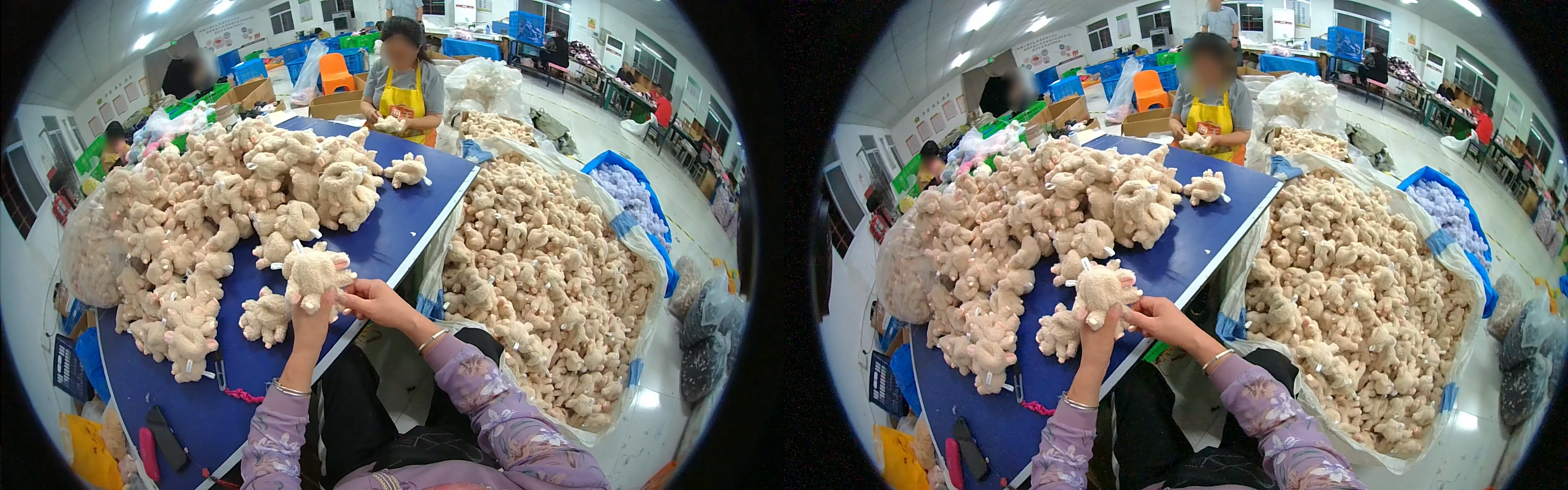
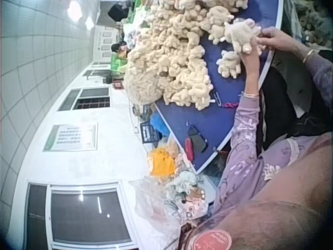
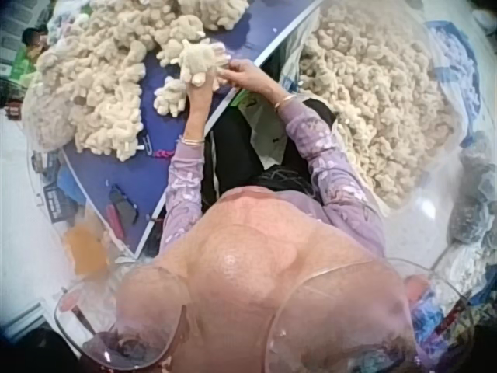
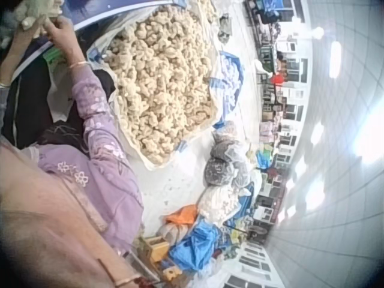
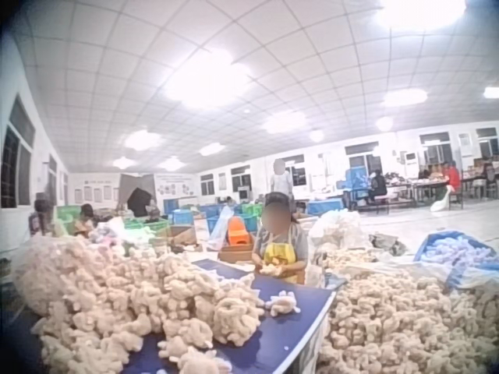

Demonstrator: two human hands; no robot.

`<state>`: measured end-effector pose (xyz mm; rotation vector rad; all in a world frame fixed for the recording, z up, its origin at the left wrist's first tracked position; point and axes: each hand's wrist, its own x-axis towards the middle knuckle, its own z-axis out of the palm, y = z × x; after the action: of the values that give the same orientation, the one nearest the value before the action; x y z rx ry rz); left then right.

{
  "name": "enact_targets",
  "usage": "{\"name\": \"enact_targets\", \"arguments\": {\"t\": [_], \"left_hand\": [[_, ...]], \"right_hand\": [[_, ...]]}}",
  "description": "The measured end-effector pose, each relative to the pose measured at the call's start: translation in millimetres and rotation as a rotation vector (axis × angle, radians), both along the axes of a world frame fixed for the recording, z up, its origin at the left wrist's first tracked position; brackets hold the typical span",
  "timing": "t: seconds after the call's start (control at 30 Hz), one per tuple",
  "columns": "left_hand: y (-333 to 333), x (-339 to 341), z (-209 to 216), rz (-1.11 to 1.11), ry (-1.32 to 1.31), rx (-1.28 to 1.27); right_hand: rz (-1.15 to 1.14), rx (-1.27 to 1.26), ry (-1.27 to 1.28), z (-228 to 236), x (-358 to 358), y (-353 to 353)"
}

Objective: The person repeatedly picks small beige stuffed animals from a large pile on a blue table, manipulates them by hand, and places them back on the table. The hands enter from the lower frame and handle the items one at a time throughout the clip.

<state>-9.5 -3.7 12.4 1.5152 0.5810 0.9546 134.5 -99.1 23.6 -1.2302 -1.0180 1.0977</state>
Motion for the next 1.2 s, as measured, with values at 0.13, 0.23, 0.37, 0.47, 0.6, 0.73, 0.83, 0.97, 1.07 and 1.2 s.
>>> {"name": "enact_targets", "arguments": {"t": [0.13, 0.23, 0.37, 0.47, 0.6, 0.73, 0.83, 0.97, 1.07, 1.2], "left_hand": [[-2, 1, 6, -0.005, -0.054, 0.0], [0, 2, 1, 0.03, -0.03, -0.037], [1, -1, 6, -0.003, -0.046, -0.238], [3, -2, 11, -0.146, -0.002, -0.335], [-1, 0, 9, -0.37, 0.143, -0.27], [4, -3, 15, -0.428, 0.082, -0.346], [1, -3, 19, -0.409, 0.181, -0.362], [2, -4, 9, -0.359, 0.232, -0.316], [2, -3, 8, -0.347, 0.221, -0.34], [2, -4, 8, -0.307, 0.225, -0.336]], "right_hand": [[-0.039, 0.079, -0.028, -5, -5, 4], [-0.077, 0.098, -0.087, 12, -10, -4], [-0.087, 0.083, -0.225, 11, -11, 1], [-0.179, 0.095, -0.317, -1, -7, 5], [-0.266, 0.098, -0.081, -15, 1, 11], [-0.227, 0.068, 0.121, -9, 13, 8], [-0.222, 0.085, 0.051, -6, 13, 7], [-0.17, 0.127, -0.032, -6, 4, 6], [-0.22, 0.141, -0.149, -3, 2, 5], [-0.123, 0.056, -0.002, -4, 3, 5]]}}
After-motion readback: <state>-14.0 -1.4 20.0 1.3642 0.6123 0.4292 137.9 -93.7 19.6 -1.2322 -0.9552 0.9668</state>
